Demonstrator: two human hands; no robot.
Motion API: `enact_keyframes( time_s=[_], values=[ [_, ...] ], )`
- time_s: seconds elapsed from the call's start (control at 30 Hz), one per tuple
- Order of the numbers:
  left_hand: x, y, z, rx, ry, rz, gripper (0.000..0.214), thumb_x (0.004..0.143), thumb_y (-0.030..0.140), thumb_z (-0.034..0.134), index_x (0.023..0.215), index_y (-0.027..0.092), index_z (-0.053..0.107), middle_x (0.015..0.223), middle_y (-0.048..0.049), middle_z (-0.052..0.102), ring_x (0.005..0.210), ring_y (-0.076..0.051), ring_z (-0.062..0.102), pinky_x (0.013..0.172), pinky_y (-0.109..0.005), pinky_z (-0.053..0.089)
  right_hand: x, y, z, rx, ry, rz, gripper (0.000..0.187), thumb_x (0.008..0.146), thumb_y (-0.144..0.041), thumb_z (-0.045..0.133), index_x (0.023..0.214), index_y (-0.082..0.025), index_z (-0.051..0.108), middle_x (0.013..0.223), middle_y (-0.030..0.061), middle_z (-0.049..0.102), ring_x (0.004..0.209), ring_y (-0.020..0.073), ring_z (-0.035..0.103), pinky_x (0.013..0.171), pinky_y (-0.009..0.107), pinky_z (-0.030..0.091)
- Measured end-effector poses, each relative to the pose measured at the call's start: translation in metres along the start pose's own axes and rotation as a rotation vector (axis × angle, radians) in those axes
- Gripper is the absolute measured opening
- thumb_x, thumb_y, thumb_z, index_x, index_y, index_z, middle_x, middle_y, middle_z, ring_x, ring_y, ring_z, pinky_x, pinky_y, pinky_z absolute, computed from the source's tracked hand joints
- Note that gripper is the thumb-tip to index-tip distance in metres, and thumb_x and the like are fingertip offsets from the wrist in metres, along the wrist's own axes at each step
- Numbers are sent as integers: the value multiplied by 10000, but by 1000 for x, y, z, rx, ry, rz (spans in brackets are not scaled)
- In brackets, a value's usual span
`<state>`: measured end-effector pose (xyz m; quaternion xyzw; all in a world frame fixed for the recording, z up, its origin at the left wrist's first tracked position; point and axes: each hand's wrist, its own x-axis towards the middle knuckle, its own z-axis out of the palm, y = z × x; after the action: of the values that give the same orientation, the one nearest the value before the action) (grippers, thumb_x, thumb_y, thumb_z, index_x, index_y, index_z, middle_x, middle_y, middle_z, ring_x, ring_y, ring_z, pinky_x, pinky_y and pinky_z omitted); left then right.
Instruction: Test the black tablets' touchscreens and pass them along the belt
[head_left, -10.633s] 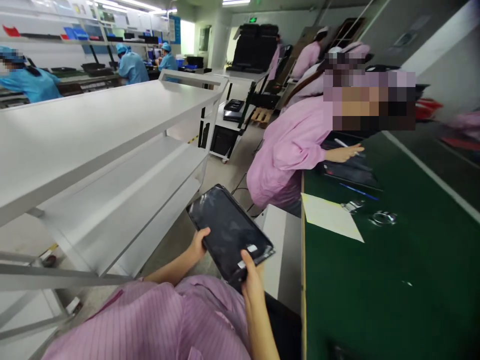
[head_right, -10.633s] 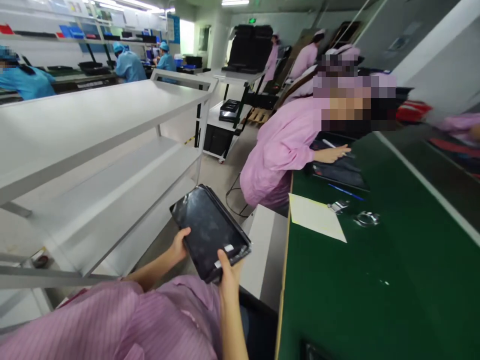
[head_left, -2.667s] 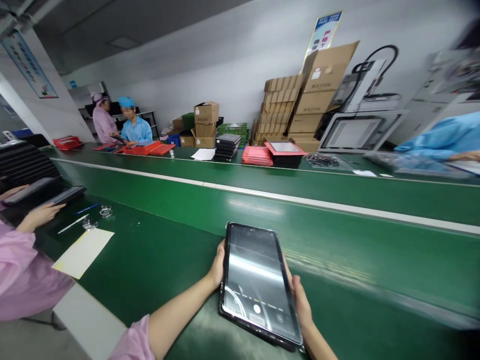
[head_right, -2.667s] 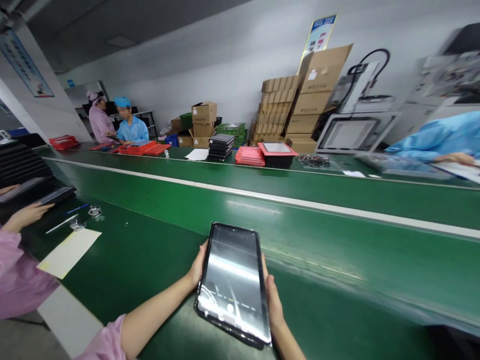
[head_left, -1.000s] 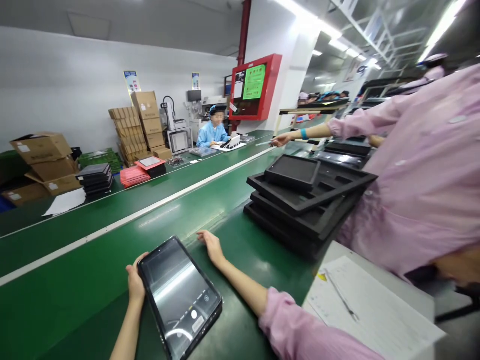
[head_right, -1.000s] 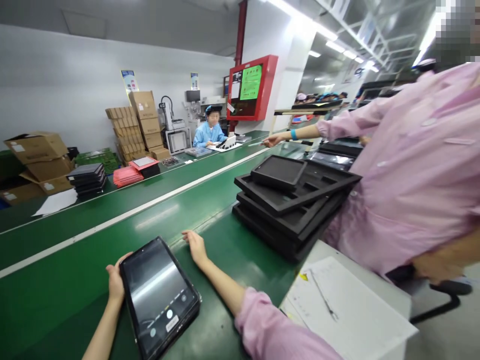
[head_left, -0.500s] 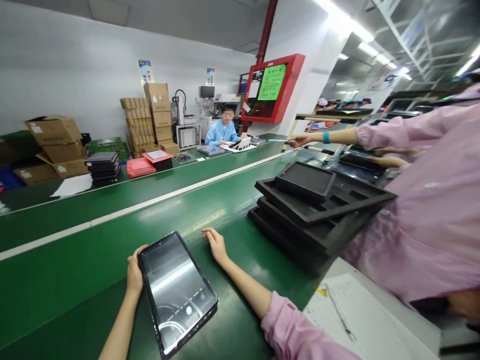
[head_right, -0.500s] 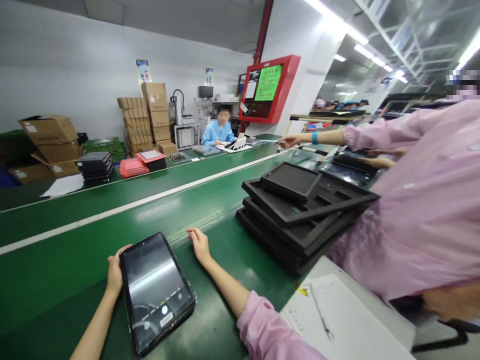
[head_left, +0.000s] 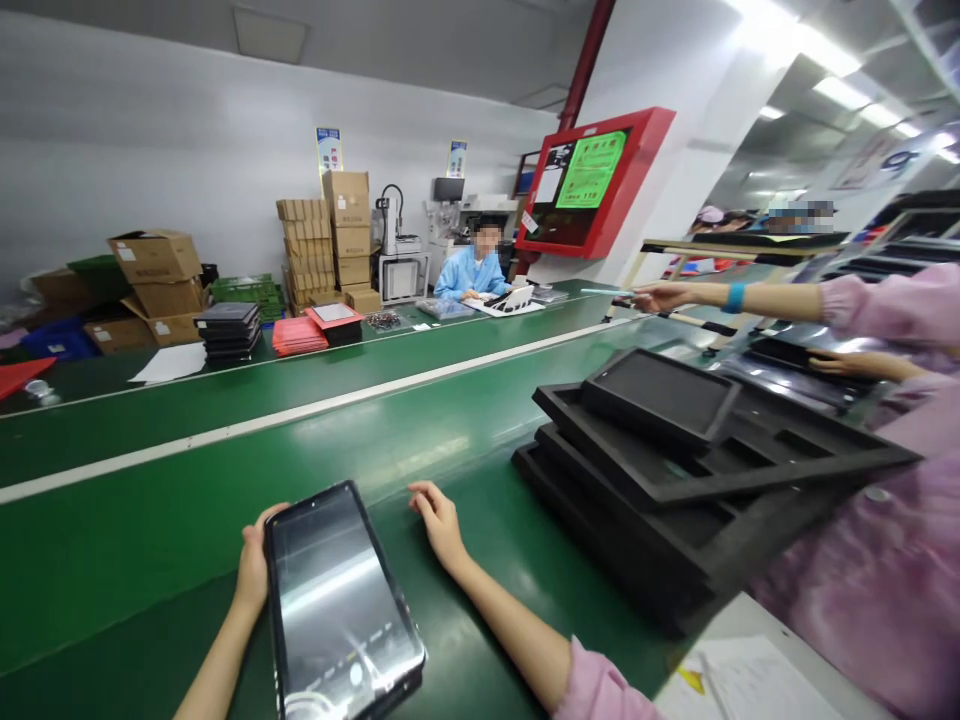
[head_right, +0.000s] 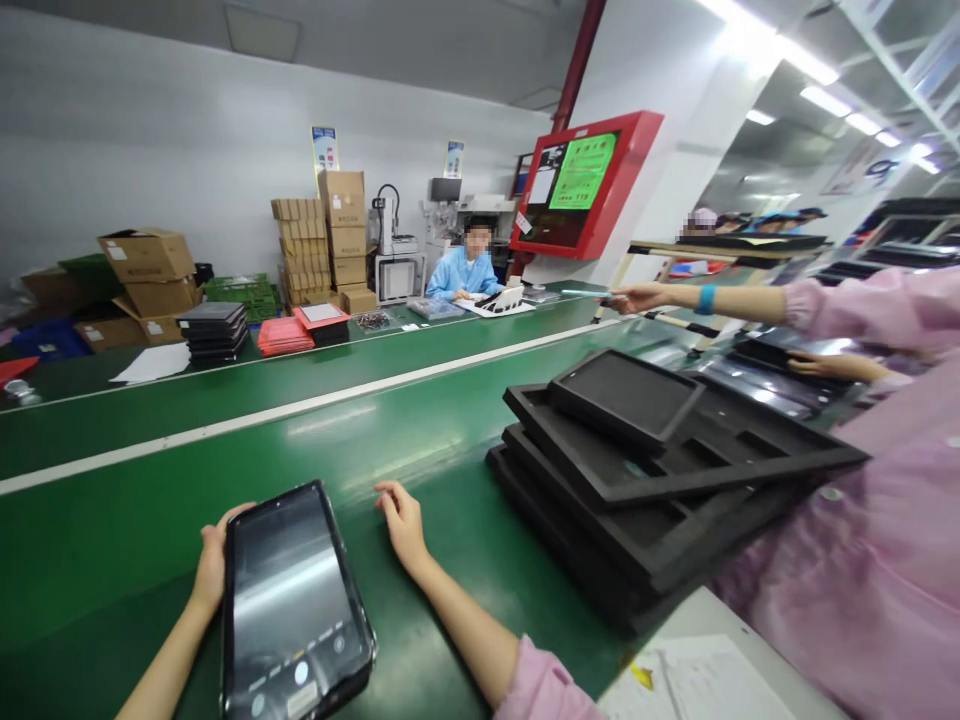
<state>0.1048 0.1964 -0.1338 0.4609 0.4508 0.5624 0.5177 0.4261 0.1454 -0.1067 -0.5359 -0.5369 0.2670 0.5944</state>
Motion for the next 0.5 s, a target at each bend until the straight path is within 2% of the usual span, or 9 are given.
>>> enact_keyframes(
  time_s=[0.1,0.2,0.37,0.5],
  values=[
    [-7,-1,0,-60,-3,-90,949,646,981,362,1137,222,653,1137,-118,722,1100,-375,656,1026,-543,488,-4,0,0,-50,-62,-16,234,926,-365,503,1001,-218,669,722,23,661,665,196,608,647,299,467],
    [-11,2,0,-59,-5,-119,953,622,987,382,1139,237,663,1179,-118,711,1153,-395,629,1031,-538,491,-7,-1,4,-92,-113,-35,224,939,-353,486,1004,-233,665,715,21,660,657,201,608,640,306,465],
    [-6,5,-3,3,7,-80,963,603,996,390,1096,220,675,1105,-113,729,1098,-383,646,1034,-532,484,-12,-6,10,-111,-162,-54,223,938,-314,468,995,-232,668,704,10,660,654,188,609,652,293,462],
    [1,4,-5,51,-5,-15,938,652,977,371,1095,206,669,1081,-108,729,1060,-348,661,1003,-501,505,-15,-10,16,-83,-215,-73,230,920,-278,464,991,-224,676,694,1,662,632,172,603,641,280,454]
  ],
)
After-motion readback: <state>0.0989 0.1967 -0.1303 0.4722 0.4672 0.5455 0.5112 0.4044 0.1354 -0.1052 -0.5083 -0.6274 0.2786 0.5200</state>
